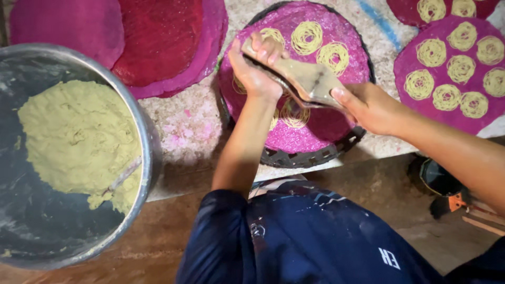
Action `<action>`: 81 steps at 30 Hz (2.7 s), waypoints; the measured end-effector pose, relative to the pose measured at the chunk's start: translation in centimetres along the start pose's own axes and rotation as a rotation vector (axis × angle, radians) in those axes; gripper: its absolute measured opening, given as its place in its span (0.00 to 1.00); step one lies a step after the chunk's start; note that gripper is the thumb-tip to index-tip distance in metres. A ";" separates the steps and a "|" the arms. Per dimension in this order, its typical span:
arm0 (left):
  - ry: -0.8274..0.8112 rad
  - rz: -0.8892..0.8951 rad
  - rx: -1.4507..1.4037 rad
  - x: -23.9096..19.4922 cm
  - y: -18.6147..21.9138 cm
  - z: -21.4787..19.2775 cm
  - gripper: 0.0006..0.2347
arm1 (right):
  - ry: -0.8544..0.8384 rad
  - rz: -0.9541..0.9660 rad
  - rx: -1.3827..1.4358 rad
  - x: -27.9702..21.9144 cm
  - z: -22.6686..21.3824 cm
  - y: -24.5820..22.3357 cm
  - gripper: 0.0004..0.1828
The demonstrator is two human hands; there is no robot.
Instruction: The person uses a wooden dough press to scoop dough from a metal bowl and extrude it into spiral shapes onto pink trays. The person repeatedly fills the press, extrudes spirals, and arranges them on multiple trays.
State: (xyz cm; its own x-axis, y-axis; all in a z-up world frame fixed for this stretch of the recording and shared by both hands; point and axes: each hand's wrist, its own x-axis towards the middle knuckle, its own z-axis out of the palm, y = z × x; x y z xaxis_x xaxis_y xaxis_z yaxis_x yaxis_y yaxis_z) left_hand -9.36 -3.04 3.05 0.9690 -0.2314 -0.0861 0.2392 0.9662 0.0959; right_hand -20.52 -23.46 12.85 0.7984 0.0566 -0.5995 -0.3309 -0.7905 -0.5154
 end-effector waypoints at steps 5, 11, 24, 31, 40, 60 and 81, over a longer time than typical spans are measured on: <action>0.109 0.002 0.000 -0.8 -2.1 -0.4 0.17 | -0.033 0.152 -0.109 -0.8 -1.0 0.9 0.38; -0.099 -0.025 -0.059 1.9 -1.6 1.0 0.19 | 0.094 0.145 -0.081 0.5 -1.7 0.5 0.36; -0.149 -0.333 1.325 -2.7 -0.5 -12.9 0.17 | 0.222 -0.163 0.197 3.8 0.7 5.6 0.39; -0.419 -0.158 2.479 -10.8 3.5 -7.3 0.20 | 0.172 -0.125 0.372 2.0 0.9 5.9 0.30; -0.802 -0.016 1.921 -8.8 5.2 8.3 0.24 | 0.094 -0.390 -0.265 -5.6 -3.2 -2.6 0.38; -0.474 -0.281 1.993 -27.3 14.8 10.8 0.18 | -0.621 -1.274 -0.099 -10.1 -2.1 -5.2 0.23; 0.323 0.588 1.067 -40.1 42.3 -1.7 0.10 | -0.009 -1.491 -0.759 7.1 26.6 -39.0 0.21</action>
State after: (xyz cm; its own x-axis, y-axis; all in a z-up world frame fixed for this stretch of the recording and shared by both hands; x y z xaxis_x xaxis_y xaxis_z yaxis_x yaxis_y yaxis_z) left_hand -38.24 47.26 8.90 0.9224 0.3859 0.0180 -0.1465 0.3063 0.9406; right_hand -15.36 23.96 12.42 0.1650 0.9807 0.1046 0.9681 -0.1408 -0.2070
